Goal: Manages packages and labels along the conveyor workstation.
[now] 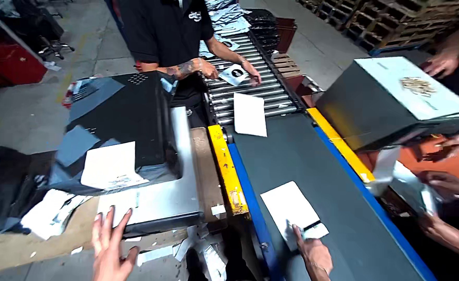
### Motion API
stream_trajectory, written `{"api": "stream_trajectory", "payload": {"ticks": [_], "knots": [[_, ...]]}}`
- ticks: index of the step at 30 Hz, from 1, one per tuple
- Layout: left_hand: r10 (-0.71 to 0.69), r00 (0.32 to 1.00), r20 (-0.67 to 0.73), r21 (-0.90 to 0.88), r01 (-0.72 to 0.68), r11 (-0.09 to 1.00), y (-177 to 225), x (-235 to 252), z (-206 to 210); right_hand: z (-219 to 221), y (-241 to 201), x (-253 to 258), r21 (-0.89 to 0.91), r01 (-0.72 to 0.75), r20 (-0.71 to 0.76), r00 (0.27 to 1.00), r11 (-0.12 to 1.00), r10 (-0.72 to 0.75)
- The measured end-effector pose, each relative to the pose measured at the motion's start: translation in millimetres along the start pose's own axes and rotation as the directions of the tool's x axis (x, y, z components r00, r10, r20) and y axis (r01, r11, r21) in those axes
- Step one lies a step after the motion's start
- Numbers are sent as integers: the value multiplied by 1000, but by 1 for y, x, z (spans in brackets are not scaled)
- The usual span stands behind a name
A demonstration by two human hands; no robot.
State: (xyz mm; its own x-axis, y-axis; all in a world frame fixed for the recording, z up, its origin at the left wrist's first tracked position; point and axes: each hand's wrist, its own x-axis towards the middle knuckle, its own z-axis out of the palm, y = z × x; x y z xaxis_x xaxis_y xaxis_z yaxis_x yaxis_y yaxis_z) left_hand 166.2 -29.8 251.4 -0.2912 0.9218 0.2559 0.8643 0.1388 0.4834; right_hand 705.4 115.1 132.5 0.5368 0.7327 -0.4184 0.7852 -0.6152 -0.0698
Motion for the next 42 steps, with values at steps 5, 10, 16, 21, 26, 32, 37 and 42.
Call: {"api": "stream_trajectory", "payload": {"ticks": [5, 10, 16, 21, 26, 32, 37, 42], "knots": [[-100, 995, -21, -19, 100, 995, -5, -4, -6, 76, -89, -155, 458, 437, 266, 763, 774, -588], [-123, 990, 73, -27, 125, 992, -9, -7, -12, 117, -214, -252, 792, -20, 482, 634, 611, -605], [-38, 999, 34, -58, 40, 998, -18, -10, -10, 102, -253, -282, 901, -84, 310, 810, 425, -498], [0, 997, 82, -68, 6, 998, -13, -4, -12, 70, -153, -148, 870, 72, 165, 890, 487, -425], [29, 999, 46, -35, -27, 999, -10, -3, -9, -9, -162, 65, 851, 213, -110, 966, 480, -235], [7, 999, 41, -22, -6, 1000, -2, 1, -5, -15, -85, 105, 38, 34, 90, 995, 999, -37], [-93, 994, -57, -32, 92, 995, -6, -7, -6, 28, -65, -24, 144, 268, 59, 959, 953, -279], [-148, 987, 56, -30, 149, 988, -9, -10, -14, 120, -171, -209, 751, 328, 309, 592, 573, -744]]}}
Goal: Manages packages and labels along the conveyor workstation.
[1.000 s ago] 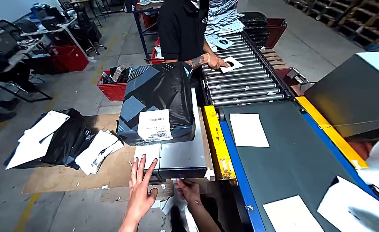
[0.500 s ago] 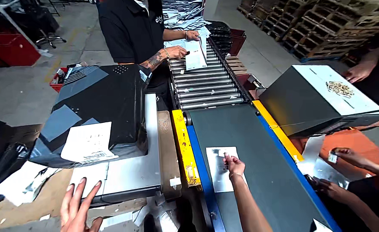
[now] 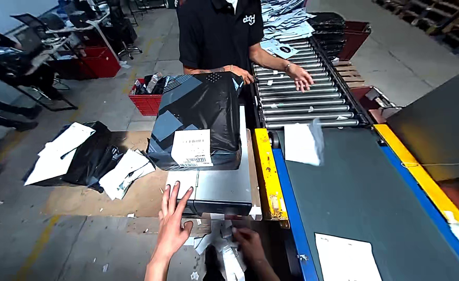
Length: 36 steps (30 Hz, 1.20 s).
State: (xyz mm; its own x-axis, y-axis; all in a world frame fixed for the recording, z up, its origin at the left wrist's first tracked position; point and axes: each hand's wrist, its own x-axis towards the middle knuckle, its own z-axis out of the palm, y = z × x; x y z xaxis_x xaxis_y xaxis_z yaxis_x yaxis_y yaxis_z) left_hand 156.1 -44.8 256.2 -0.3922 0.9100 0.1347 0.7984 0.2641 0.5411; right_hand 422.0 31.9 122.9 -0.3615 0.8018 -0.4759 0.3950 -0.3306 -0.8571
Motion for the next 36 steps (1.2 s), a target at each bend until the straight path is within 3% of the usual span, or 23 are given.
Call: {"api": "stream_trajectory", "payload": {"ticks": [3, 9, 11, 14, 16, 19, 22, 24, 27, 30, 31, 33, 36], "knots": [[21, 999, 43, -2, -21, 1000, -2, -1, -6, 50, -47, 9, 254, -160, 49, 987, 954, 152], [54, 996, 65, 5, -55, 998, -6, -2, -7, 62, -84, 18, 356, -266, -58, 950, 896, 305], [50, 997, 56, 7, -50, 999, -7, -3, -7, 68, -87, 20, 419, -258, -91, 942, 871, 323], [88, 996, 8, -11, -88, 996, -9, -5, -5, 71, -85, 14, 441, -138, -158, 961, 887, 227], [132, 991, 7, -20, -132, 991, -7, -4, -2, 39, -70, 7, 351, -151, -157, 964, 924, 217], [194, 980, 53, -44, -192, 980, 2, 2, -7, -73, -8, 2, 250, -178, -288, 925, 952, 248], [213, 977, 21, -26, -212, 977, 5, 4, -1, -215, 41, 2, 173, -277, -550, 769, 945, 326], [207, 978, 0, -13, -207, 978, 4, 4, 5, -274, 69, -3, 69, -440, -677, 638, 895, 365], [179, 982, -57, 27, -178, 984, 3, 4, 12, -291, 97, -41, -203, -713, -676, 598, 672, 430], [136, 986, -100, 34, -133, 991, 7, 3, 10, -285, 102, -86, -325, -819, -696, 545, 472, 467], [123, 987, -100, 31, -120, 992, 7, 4, 9, -279, 101, -93, -359, -806, -683, 570, 470, 457], [95, 991, -90, 20, -93, 995, 6, 3, 7, -239, 87, -90, -446, -695, -603, 699, 564, 384], [40, 998, -52, 31, -38, 999, 4, 0, 5, -131, 41, -57, -493, -263, -330, 938, 829, 102]]}}
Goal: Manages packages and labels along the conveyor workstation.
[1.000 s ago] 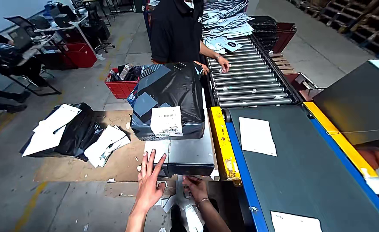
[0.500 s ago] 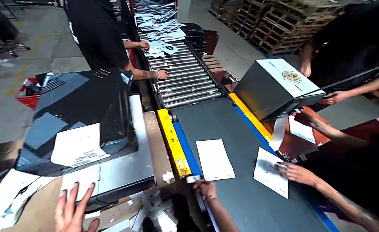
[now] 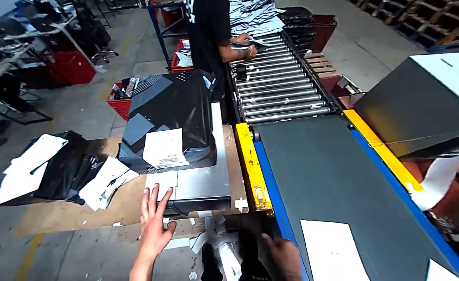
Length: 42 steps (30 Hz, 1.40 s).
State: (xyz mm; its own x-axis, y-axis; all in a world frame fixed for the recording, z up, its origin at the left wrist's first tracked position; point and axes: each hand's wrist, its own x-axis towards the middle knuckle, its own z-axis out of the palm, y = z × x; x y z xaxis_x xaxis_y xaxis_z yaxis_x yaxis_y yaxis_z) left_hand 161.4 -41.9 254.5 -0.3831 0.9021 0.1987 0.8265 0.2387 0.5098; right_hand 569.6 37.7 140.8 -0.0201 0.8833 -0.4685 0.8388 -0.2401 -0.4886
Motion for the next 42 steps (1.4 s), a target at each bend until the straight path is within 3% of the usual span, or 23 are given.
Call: {"api": "stream_trajectory", "payload": {"ticks": [1, 3, 6, 8, 19, 21, 23, 25, 27, 30, 32, 35, 37, 42], "knots": [[-16, 1000, 22, 5, 16, 1000, 0, 0, -2, 25, -36, 0, 95, 113, 57, 991, 989, -118], [-23, 998, 59, -13, 24, 1000, -1, -1, -6, 68, -100, 2, 315, 190, 168, 953, 930, -252], [0, 995, 99, -41, 4, 999, -6, -2, -12, 99, -169, 4, 550, 73, 250, 936, 832, -247], [27, 994, 105, -49, -22, 999, -12, -5, -16, 108, -193, 3, 594, 9, 249, 949, 805, -195], [129, 980, 149, -124, -111, 986, -39, -7, -30, 122, -196, -8, 655, -71, 278, 948, 752, -152], [171, 980, 100, -142, -156, 978, -42, -6, -29, 122, -197, -10, 645, -89, 295, 945, 759, -139], [191, 981, -41, -227, -196, 954, -44, -4, -25, 122, -197, -13, 664, -91, 291, 946, 742, -144], [93, 972, -216, -374, -170, 911, -40, 2, -25, 120, -198, -16, 702, -113, 300, 943, 703, -148], [-137, 933, -332, -568, -82, 819, -31, 13, -26, 115, -201, -20, 733, -150, 318, 938, 663, -139], [-551, 783, -289, -831, 81, 551, -15, 39, -30, 108, -207, -27, 731, -220, 367, 925, 646, -100], [-671, 691, -270, -866, 131, 483, -10, 55, -29, 105, -207, -29, 723, -266, 401, 913, 637, -73], [-747, 629, -213, -880, 209, 427, 0, 71, -30, 102, -206, -29, 713, -296, 429, 902, 636, -60], [-760, 625, -177, -843, 301, 445, 4, 79, -27, 103, -203, -26, 725, -263, 404, 911, 637, -83], [-646, 720, -252, -501, 474, 724, 3, 80, -21, 111, -197, -14, 777, -164, 325, 932, 608, -163]]}}
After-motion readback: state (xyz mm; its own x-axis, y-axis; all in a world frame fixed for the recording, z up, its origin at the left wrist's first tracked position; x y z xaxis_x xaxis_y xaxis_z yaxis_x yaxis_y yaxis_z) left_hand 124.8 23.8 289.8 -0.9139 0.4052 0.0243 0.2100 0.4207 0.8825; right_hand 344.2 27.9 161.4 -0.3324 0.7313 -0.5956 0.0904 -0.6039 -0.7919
